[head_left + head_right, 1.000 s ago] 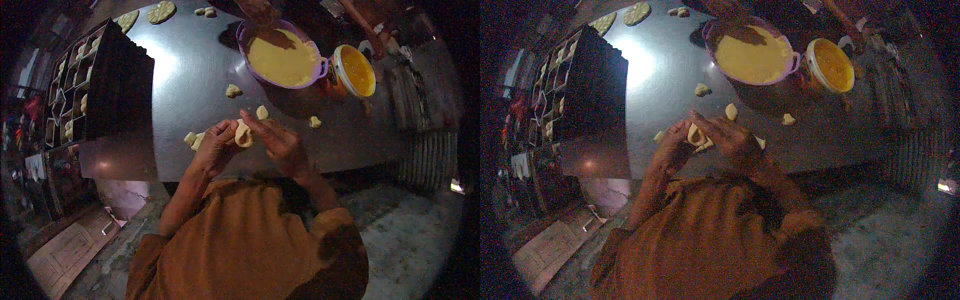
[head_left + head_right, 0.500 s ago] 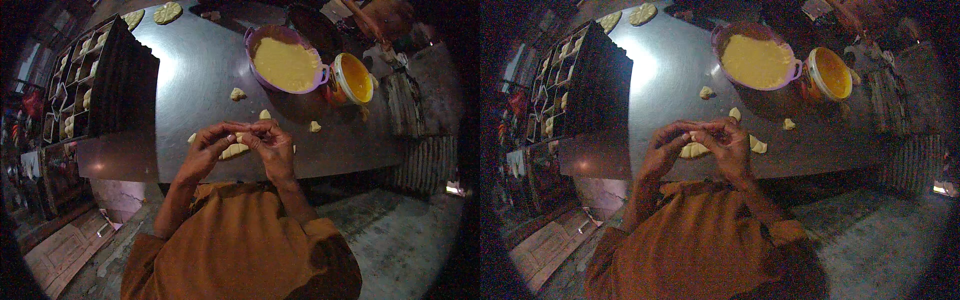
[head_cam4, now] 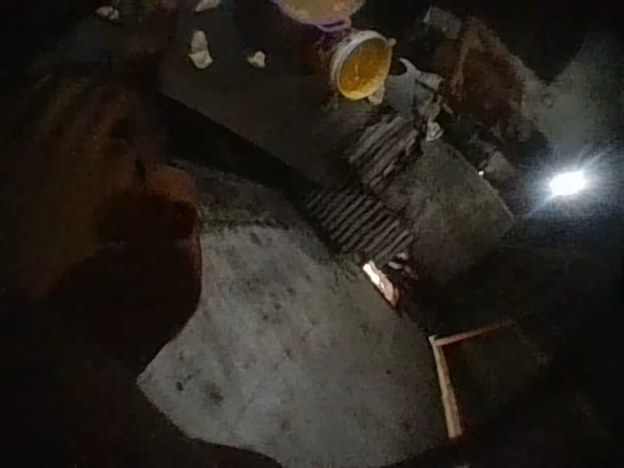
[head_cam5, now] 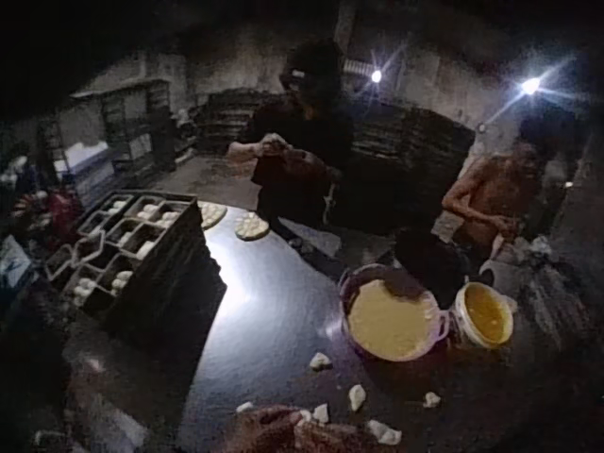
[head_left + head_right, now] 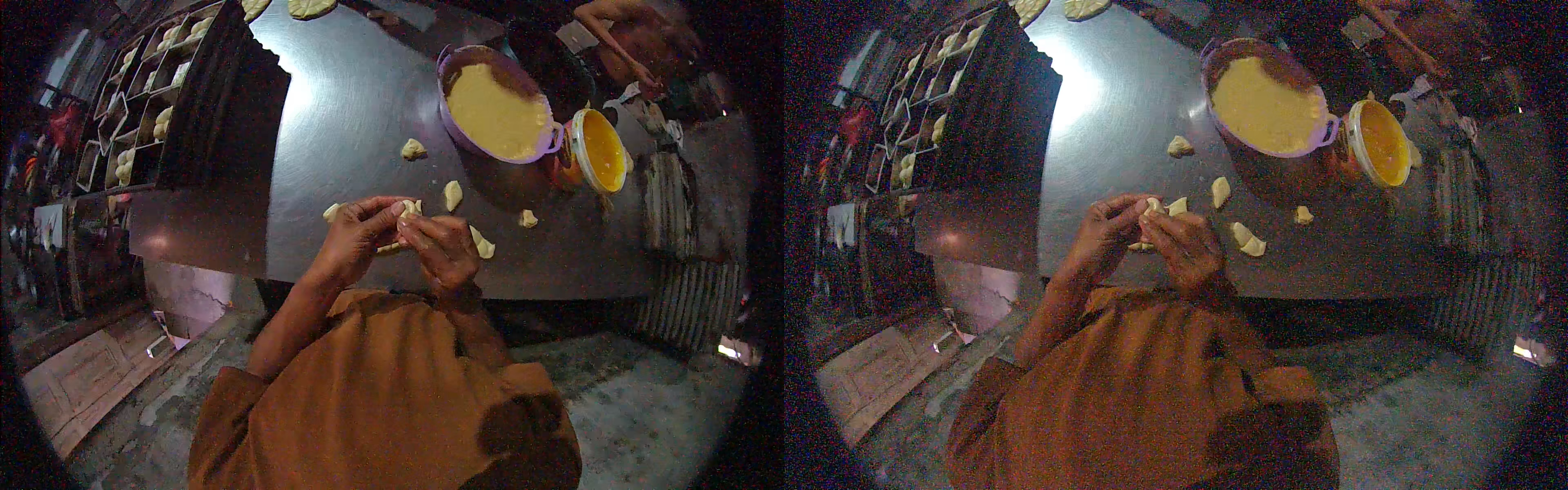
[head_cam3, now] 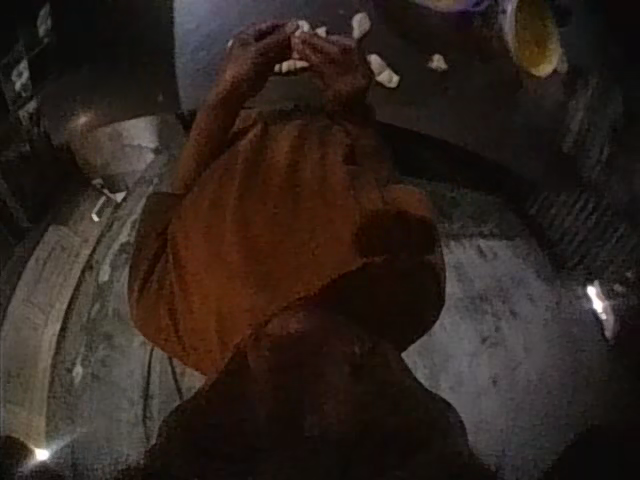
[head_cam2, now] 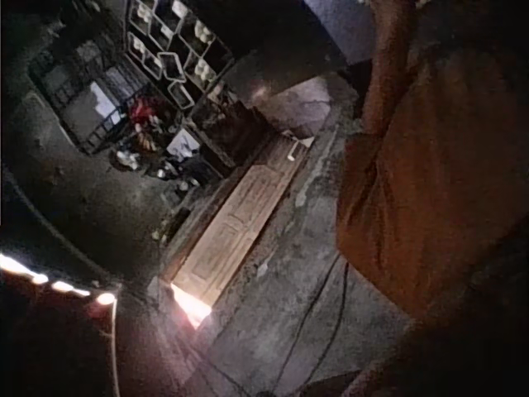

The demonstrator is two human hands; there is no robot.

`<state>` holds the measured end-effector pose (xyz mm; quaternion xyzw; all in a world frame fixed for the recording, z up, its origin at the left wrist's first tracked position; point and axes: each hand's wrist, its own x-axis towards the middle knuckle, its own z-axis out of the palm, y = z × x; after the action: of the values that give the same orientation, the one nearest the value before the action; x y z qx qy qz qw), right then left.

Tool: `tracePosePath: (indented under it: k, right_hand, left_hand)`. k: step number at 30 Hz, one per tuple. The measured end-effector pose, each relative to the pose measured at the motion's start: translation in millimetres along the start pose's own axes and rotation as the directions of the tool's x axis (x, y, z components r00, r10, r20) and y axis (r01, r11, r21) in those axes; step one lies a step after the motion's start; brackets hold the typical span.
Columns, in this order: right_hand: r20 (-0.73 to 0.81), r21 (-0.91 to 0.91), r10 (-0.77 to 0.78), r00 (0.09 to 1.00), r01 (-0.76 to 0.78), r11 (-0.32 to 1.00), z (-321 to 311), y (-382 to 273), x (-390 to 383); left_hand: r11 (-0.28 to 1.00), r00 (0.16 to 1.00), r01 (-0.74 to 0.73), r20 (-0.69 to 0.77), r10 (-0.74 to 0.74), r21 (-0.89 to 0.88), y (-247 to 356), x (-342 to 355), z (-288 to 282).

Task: The person picks up pieces of dough, fills them with a yellow paste from a container, and rolls or folds them into small round buns before placing them into metal baking trays.

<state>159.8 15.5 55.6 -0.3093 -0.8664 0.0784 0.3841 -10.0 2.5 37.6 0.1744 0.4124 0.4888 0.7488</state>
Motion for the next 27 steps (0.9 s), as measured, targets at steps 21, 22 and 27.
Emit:
tracePosePath:
  k: [21, 22, 27]
  right_hand:
    - [0.134, 0.264, 0.087, 0.987, -0.12, 0.957, 25, 10, 4]
    - [0.125, 0.248, 0.213, 0.969, -0.238, 0.939, 26, 4, 3]
    - [0.058, 0.28, 0.429, 0.901, -0.427, 0.86, 31, -6, 6]
  left_hand:
    - [0.979, 0.982, -0.088, -0.152, 0.116, 0.182, -8, -18, -19]
    - [0.973, 0.976, -0.134, -0.142, 0.162, 0.188, -11, -18, -17]
    - [0.936, 0.957, -0.254, -0.079, 0.28, 0.242, -4, -25, -11]
